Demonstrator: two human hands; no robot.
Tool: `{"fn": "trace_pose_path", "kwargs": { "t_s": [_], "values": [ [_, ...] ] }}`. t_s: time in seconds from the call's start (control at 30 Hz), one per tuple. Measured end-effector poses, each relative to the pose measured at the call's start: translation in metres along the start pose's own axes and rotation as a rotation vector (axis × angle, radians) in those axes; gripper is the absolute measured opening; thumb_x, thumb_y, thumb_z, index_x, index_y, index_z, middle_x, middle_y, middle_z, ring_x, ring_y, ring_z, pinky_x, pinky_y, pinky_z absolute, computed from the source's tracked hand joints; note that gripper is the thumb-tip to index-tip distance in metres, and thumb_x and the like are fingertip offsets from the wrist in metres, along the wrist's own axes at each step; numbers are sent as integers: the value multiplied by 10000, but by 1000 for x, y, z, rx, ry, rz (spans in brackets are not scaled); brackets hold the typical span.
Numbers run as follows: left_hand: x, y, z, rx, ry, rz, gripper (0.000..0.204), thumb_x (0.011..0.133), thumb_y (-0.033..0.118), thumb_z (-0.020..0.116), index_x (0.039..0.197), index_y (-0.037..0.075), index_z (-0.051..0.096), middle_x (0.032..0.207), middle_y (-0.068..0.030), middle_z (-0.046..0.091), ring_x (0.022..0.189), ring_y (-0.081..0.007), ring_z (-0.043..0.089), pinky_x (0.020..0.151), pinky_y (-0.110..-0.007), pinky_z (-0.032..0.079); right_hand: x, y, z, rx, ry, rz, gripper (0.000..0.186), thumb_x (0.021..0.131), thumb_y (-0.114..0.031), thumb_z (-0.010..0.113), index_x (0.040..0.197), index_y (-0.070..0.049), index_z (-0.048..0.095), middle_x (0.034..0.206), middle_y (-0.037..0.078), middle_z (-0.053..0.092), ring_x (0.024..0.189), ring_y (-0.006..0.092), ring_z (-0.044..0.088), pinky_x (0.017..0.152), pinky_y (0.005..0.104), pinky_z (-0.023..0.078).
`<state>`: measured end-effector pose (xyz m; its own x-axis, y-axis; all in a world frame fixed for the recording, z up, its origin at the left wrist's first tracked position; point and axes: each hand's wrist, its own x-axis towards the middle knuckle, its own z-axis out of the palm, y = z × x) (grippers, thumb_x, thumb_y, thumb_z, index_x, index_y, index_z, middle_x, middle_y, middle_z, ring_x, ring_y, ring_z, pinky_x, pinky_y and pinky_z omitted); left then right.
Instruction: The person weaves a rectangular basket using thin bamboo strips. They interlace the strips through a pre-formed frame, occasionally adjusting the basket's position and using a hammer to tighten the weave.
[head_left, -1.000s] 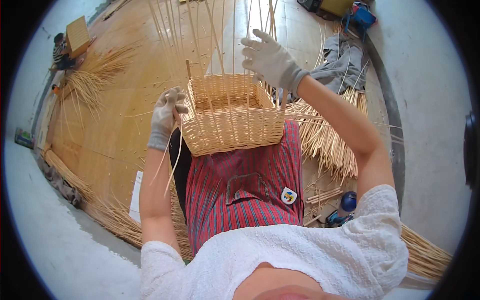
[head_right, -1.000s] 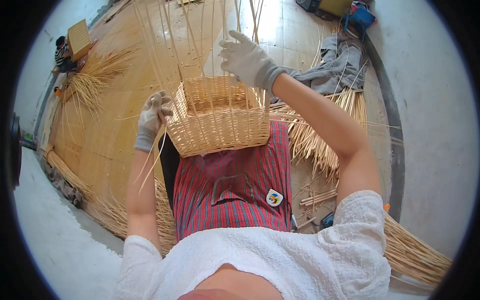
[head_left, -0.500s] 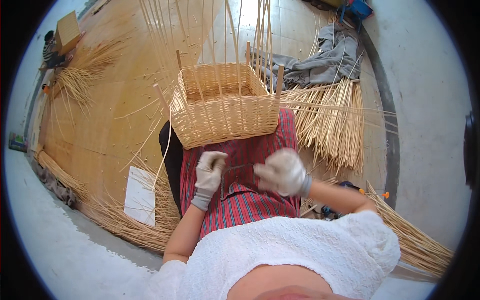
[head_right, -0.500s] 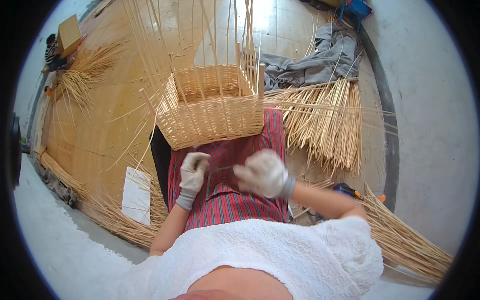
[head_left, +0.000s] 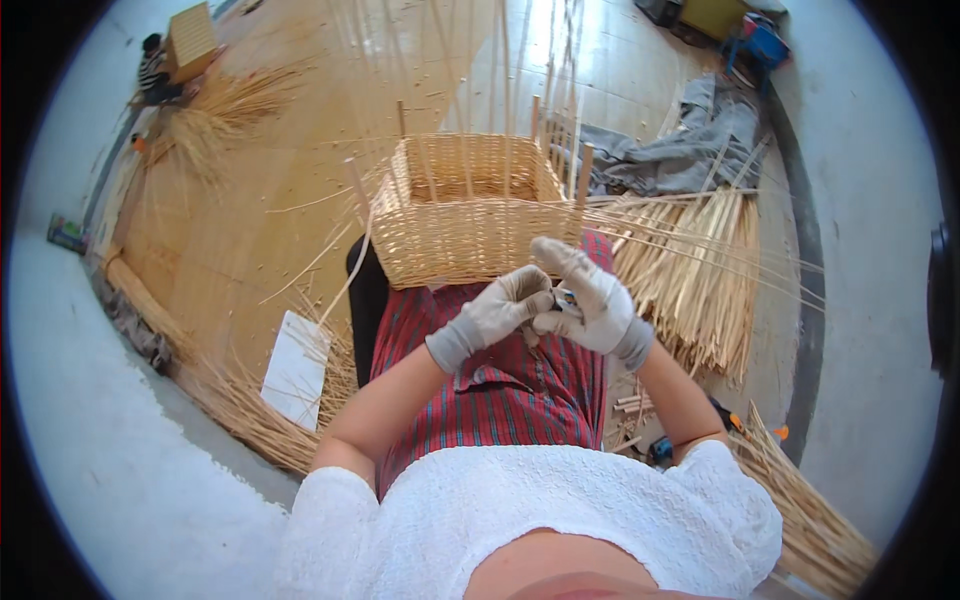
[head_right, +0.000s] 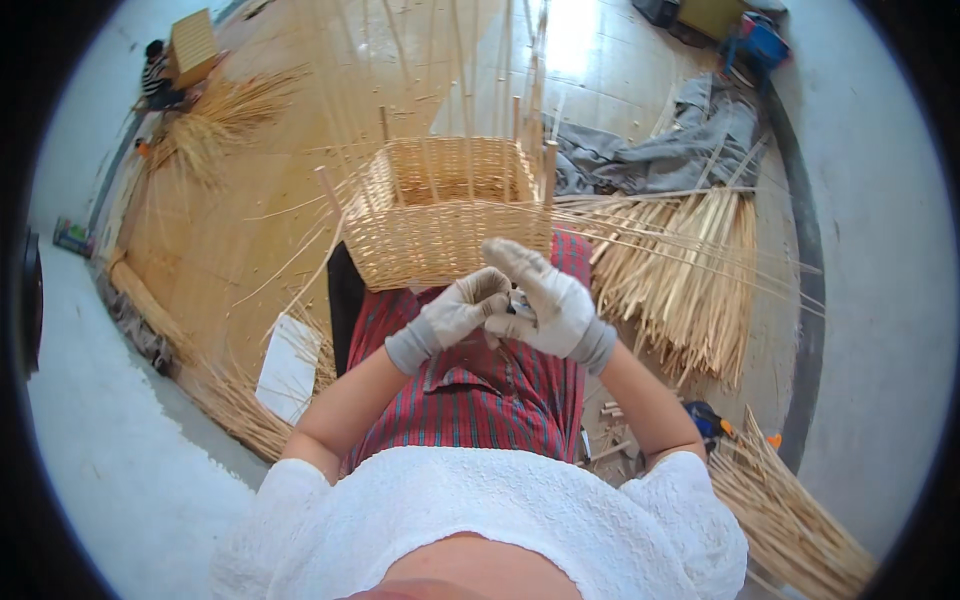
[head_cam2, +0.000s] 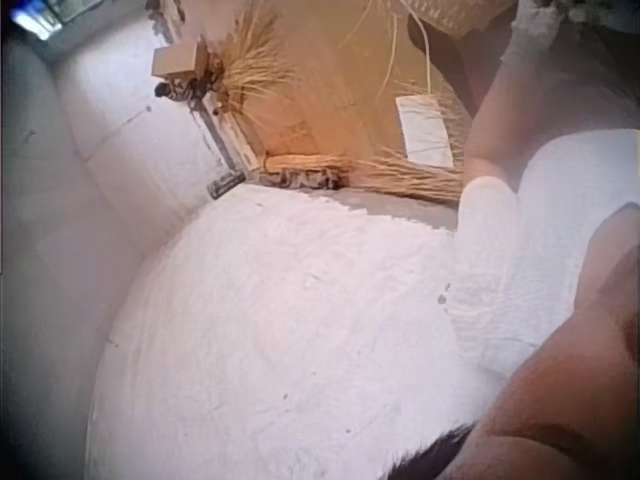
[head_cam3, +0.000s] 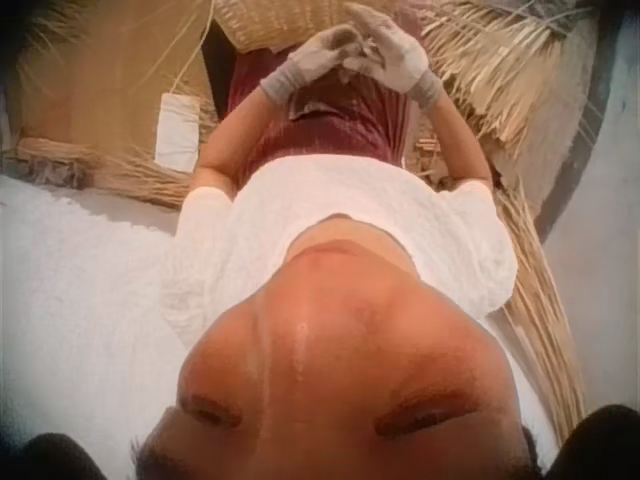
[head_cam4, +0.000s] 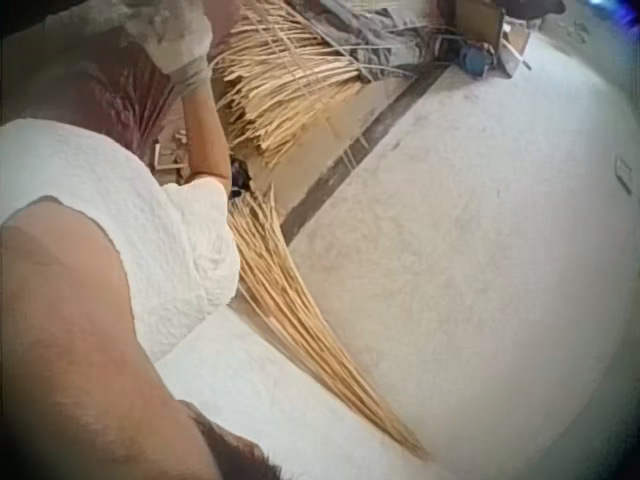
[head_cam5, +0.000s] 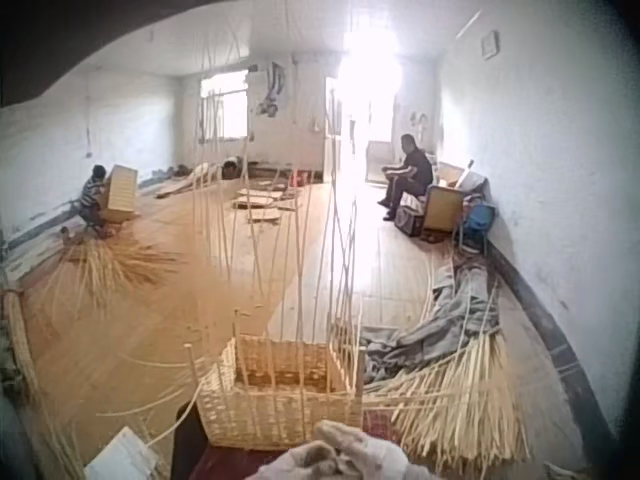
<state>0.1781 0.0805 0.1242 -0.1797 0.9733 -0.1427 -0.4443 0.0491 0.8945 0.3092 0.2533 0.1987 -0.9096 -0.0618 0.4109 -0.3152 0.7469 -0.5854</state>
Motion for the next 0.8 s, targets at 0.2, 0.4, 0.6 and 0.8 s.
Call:
{"fn": "trace_pose_path", "kwargs": {
  "t_s": [0.2,0.4,0.6,0.8],
  "values": [
    [-17,75,-19,330,61,108,331,1018,180,697,1317,66,615,1069,-35,708,711,-132,679,609,-273,585,68,-18,-20,60,-212,-51,916,840,-362,842,1595,-101,397,1500,216,527,1362,392,556,1080,433,508],
    [-53,156,-58,292,552,338,216,1041,278,672,1084,74,618,812,12,639,619,-96,607,551,-251,536,90,36,-68,107,-52,137,407,903,-209,769,1290,-130,673,1094,94,702,939,214,693,827,338,579],
    [-68,155,-199,434,1025,237,216,1054,295,655,1104,86,640,780,0,614,622,-102,576,573,-278,533,92,93,-115,-500,62,180,260,960,-292,688,979,-38,735,902,152,717,853,331,699,793,422,547],
    [-58,133,-219,664,963,496,225,1035,173,680,1214,48,733,1071,-45,741,892,-109,671,739,-282,591,83,122,-118,-554,47,242,310,969,-362,664,999,-65,747,973,153,737,958,362,700,850,441,547]
  ]
}}
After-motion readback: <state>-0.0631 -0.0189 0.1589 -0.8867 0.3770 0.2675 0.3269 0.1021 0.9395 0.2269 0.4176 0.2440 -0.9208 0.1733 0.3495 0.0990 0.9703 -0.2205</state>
